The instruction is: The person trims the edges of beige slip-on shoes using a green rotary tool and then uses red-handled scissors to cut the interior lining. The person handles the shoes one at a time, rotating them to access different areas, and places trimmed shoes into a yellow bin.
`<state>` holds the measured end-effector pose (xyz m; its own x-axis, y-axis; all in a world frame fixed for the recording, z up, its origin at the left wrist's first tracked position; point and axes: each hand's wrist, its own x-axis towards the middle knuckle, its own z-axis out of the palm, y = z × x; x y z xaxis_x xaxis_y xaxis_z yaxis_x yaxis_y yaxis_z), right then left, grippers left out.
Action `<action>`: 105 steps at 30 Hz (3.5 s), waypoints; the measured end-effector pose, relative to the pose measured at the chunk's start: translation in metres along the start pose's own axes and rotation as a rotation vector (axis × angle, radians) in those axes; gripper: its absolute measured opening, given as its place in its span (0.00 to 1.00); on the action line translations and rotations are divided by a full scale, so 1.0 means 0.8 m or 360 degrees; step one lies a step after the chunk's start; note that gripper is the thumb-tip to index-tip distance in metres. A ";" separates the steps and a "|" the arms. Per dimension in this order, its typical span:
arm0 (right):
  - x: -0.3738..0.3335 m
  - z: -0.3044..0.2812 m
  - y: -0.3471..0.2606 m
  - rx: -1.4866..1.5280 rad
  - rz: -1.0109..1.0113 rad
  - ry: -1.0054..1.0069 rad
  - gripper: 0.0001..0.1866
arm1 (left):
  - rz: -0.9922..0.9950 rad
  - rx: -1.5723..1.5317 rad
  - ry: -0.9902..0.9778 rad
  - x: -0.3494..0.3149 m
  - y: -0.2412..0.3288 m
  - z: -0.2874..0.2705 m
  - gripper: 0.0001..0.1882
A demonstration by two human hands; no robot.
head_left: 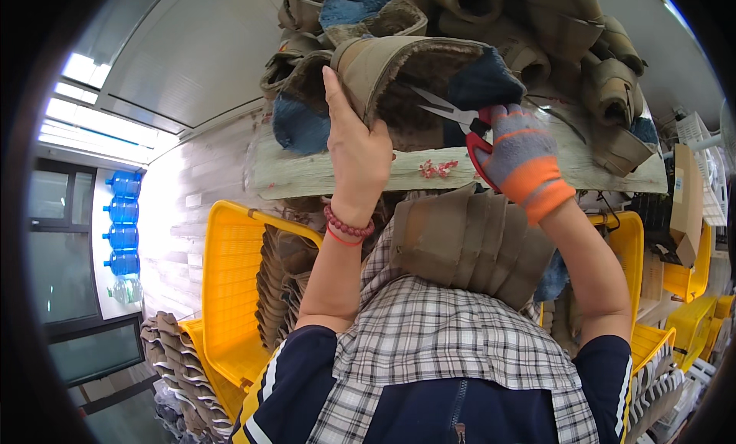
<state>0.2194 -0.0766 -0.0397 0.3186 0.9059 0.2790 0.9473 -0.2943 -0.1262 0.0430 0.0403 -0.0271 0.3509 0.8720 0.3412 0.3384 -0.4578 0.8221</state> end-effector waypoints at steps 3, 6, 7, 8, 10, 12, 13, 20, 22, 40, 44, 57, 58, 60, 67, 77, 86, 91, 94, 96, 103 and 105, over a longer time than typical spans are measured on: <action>0.009 -0.003 -0.020 -0.0039 -0.0080 0.0156 0.20 | -0.0042 -0.0108 0.0038 -0.011 0.012 -0.014 0.41; 0.021 -0.010 -0.038 -0.0051 -0.0062 0.0143 0.20 | -0.0193 -0.0215 0.0047 -0.014 0.023 -0.024 0.41; 0.026 -0.010 -0.043 -0.0065 -0.0058 0.0134 0.20 | -0.0165 -0.0159 0.0069 -0.015 0.018 -0.024 0.41; 0.030 -0.015 -0.048 -0.0073 -0.0007 0.0015 0.20 | -0.0140 -0.0109 0.0094 -0.016 0.013 -0.025 0.41; 0.034 -0.023 -0.055 -0.0090 0.0098 -0.0221 0.20 | -0.0077 -0.0071 0.0106 -0.016 0.009 -0.026 0.40; 0.031 -0.020 -0.054 -0.0124 0.0061 -0.0066 0.20 | 0.0001 -0.0063 0.0105 -0.016 0.002 -0.026 0.40; 0.030 -0.019 -0.054 -0.0141 0.0042 0.0011 0.20 | 0.0022 -0.0069 0.0108 -0.015 0.001 -0.025 0.40; 0.036 -0.014 -0.052 -0.0095 0.0043 -0.0079 0.20 | 0.0005 -0.0073 0.0109 -0.013 0.001 -0.023 0.40; 0.034 -0.013 -0.044 0.0020 0.0032 -0.0178 0.22 | -0.0110 -0.0083 0.0079 -0.014 0.013 -0.025 0.40; 0.035 -0.048 -0.037 0.0110 0.0189 -0.0576 0.25 | -0.0041 0.0053 0.0075 -0.010 0.012 -0.015 0.39; 0.053 -0.045 -0.033 0.0186 0.0181 -0.0724 0.32 | -0.0020 0.0059 0.0081 -0.009 0.015 -0.012 0.39; 0.053 -0.045 -0.030 0.0202 0.0128 -0.0668 0.32 | 0.0208 0.0056 0.0102 -0.007 -0.005 -0.002 0.38; 0.052 -0.039 -0.028 0.0187 0.0113 -0.0634 0.32 | 0.0209 0.0050 0.0093 -0.006 -0.007 -0.001 0.38; 0.050 -0.036 -0.024 0.0162 0.0139 -0.0629 0.33 | 0.0184 0.0082 0.0082 -0.005 -0.011 -0.002 0.38; 0.030 -0.039 -0.013 0.0096 0.0290 -0.0573 0.37 | -0.0028 0.0075 0.0033 -0.005 0.005 -0.005 0.38; 0.002 -0.045 -0.004 -0.0078 0.0057 -0.0059 0.25 | -0.0504 -0.0068 -0.0166 -0.002 0.033 -0.016 0.38; 0.005 -0.022 0.042 -0.0377 -0.0275 0.0406 0.24 | -0.0612 -0.0226 -0.0411 0.000 0.026 -0.013 0.39; 0.022 -0.025 0.053 -0.0380 -0.0468 0.0467 0.23 | -0.0623 -0.0082 -0.0506 0.014 0.020 -0.010 0.40; 0.033 -0.029 0.053 -0.0432 -0.0537 0.0450 0.21 | -0.0607 -0.0025 -0.0546 0.020 0.015 -0.006 0.40; 0.039 -0.032 0.052 -0.0437 -0.0578 0.0439 0.19 | -0.0639 -0.0030 -0.0571 0.022 0.016 -0.005 0.39; 0.049 -0.031 0.045 -0.0541 -0.0571 0.0375 0.16 | -0.0631 -0.0063 -0.0620 0.023 0.006 -0.004 0.39; 0.051 -0.031 0.045 -0.0527 -0.0618 0.0408 0.16 | -0.0640 -0.0044 -0.0632 0.023 0.006 -0.004 0.39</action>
<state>0.2673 -0.0579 -0.0097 -0.0965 0.8760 0.4726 0.9430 -0.0716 0.3251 0.0484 0.0544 -0.0152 0.5025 0.8424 -0.1946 0.4922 -0.0937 0.8654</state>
